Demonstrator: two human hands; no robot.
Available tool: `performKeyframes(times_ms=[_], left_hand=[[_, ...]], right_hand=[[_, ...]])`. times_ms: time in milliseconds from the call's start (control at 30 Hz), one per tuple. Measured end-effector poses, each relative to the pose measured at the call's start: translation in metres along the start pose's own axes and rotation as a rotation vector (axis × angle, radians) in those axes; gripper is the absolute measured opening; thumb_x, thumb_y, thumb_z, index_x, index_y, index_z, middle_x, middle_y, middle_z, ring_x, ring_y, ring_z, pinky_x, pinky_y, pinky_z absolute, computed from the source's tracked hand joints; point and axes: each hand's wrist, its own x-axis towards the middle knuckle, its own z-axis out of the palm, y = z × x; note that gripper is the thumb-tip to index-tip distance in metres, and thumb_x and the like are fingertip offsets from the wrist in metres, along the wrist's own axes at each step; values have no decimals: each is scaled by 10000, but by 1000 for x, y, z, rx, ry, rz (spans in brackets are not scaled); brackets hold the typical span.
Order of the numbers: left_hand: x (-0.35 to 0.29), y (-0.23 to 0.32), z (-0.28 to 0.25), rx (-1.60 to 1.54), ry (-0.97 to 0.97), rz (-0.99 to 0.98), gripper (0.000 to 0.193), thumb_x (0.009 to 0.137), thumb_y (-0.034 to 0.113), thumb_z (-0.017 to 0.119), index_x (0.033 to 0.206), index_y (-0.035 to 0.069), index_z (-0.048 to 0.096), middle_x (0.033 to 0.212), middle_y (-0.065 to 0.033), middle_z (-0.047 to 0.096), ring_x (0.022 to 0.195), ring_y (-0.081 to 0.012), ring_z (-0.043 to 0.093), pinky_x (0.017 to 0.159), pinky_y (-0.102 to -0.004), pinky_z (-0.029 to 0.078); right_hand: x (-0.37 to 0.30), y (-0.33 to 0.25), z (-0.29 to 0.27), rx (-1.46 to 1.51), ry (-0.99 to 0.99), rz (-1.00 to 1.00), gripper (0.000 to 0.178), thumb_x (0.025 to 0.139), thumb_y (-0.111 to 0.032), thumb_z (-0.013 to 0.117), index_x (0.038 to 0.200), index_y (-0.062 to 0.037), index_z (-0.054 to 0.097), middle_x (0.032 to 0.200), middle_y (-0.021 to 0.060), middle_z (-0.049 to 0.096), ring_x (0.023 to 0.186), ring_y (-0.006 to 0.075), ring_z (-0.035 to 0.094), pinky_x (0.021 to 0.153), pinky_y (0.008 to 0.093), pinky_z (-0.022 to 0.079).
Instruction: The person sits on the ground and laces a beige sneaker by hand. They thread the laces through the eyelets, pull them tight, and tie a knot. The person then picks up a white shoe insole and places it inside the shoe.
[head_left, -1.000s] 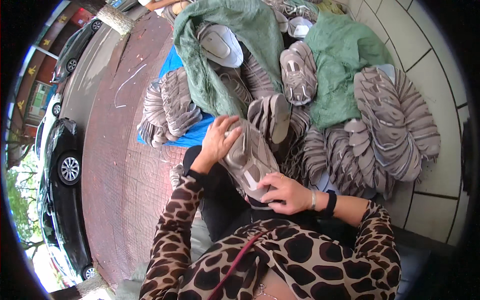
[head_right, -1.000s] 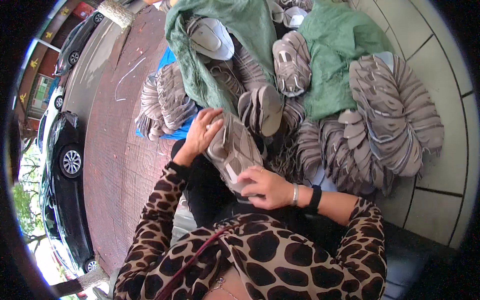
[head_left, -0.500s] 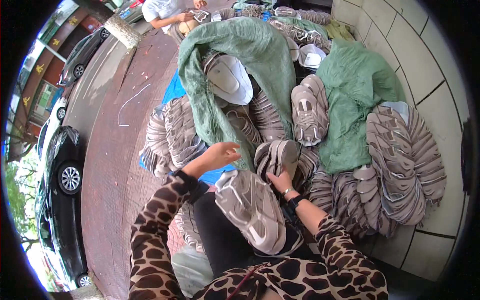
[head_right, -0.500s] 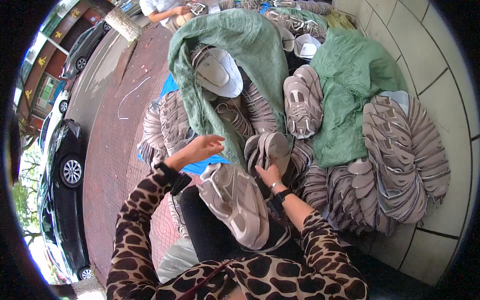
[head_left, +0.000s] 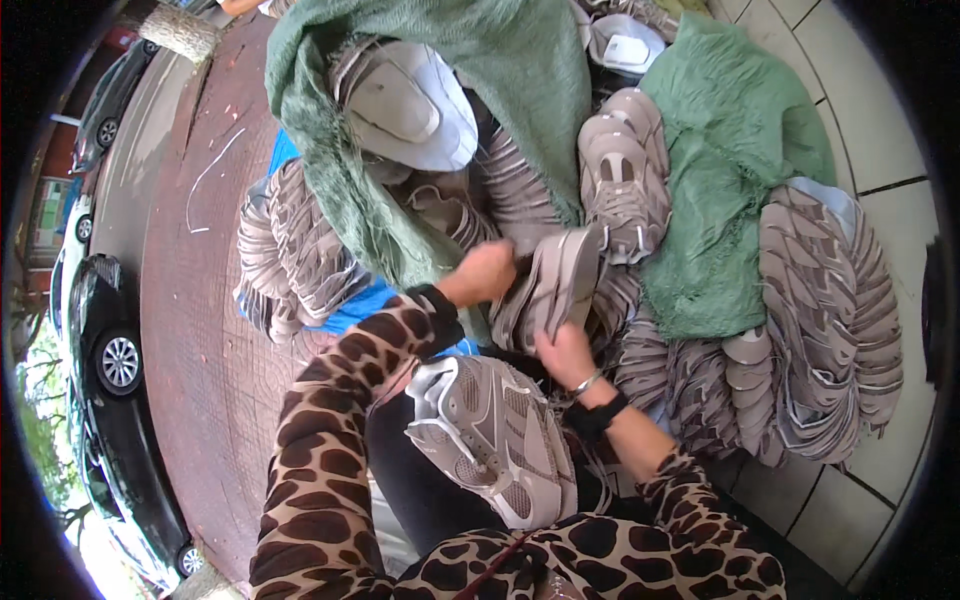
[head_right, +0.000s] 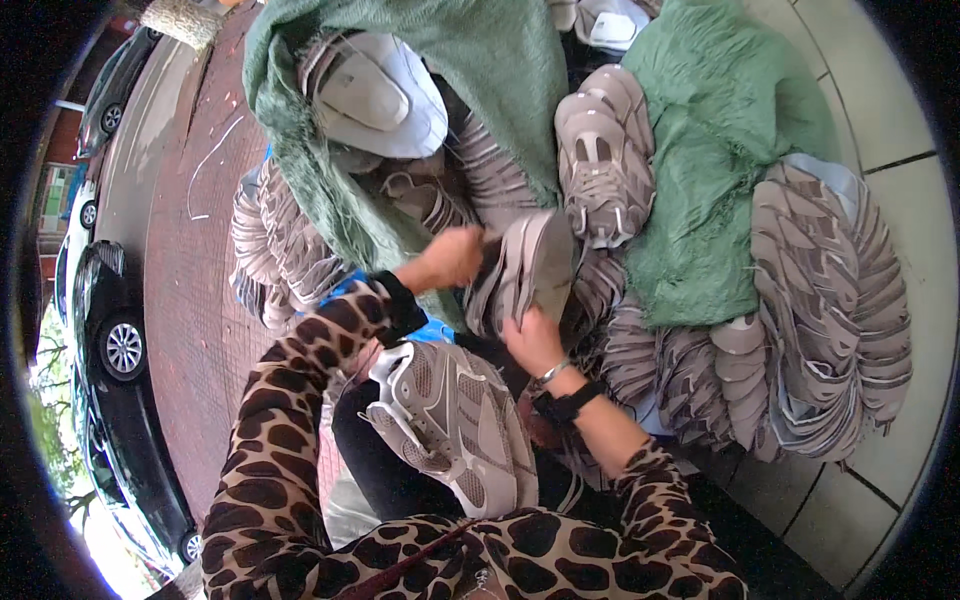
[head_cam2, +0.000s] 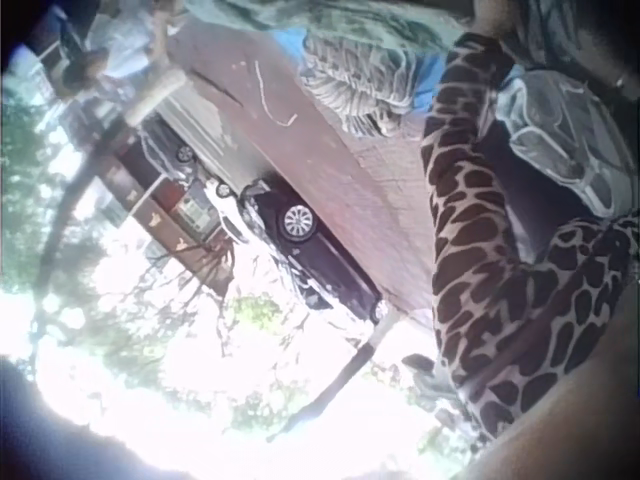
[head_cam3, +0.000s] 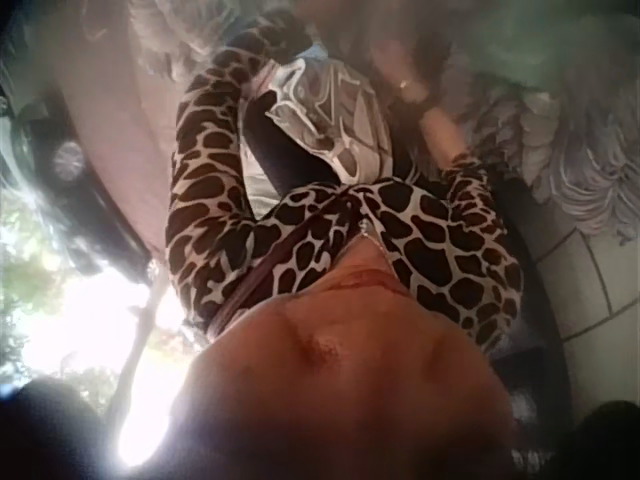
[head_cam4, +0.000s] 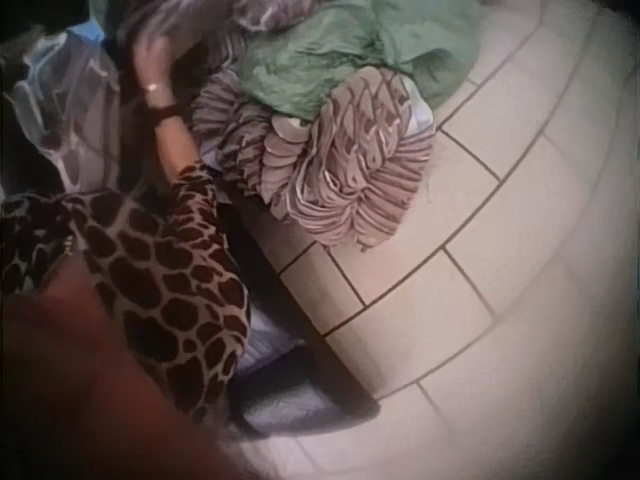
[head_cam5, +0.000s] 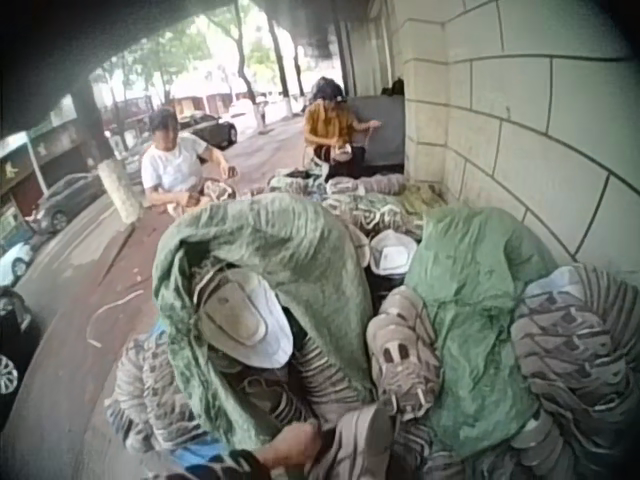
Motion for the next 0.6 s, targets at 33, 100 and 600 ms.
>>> performKeyframes(times_ms=[33, 100, 600], left_hand=[[3, 11, -31, -197, -33, -35, 200, 849, 108, 539, 976, -40, 586, 680, -162, 635, 604, -286, 674, 548, -401, 549], [1, 24, -102, -417, -30, -102, 321, 879, 91, 508, 1143, -73, 588, 644, -70, 607, 518, -145, 639, 448, -298, 530], [6, 15, -149, 248, 381, 397, 567, 877, 104, 485, 1435, 145, 399, 1374, -103, 483, 1337, -367, 368, 1113, -503, 288]], right_hand=[[4, -36, -23, 33, 137, -90, 250, 843, -165, 603, 969, 50, 578, 831, 284, 624, 781, 471, 612, 672, 518, 491], [21, -109, -69, -20, 297, -314, 216, 864, -147, 635, 944, 35, 550, 754, 253, 622, 708, 438, 622, 620, 461, 488], [216, -129, -30, -70, -31, -519, 303, 828, -302, 634, 944, -25, 669, 933, 232, 672, 901, 384, 653, 805, 455, 506]])
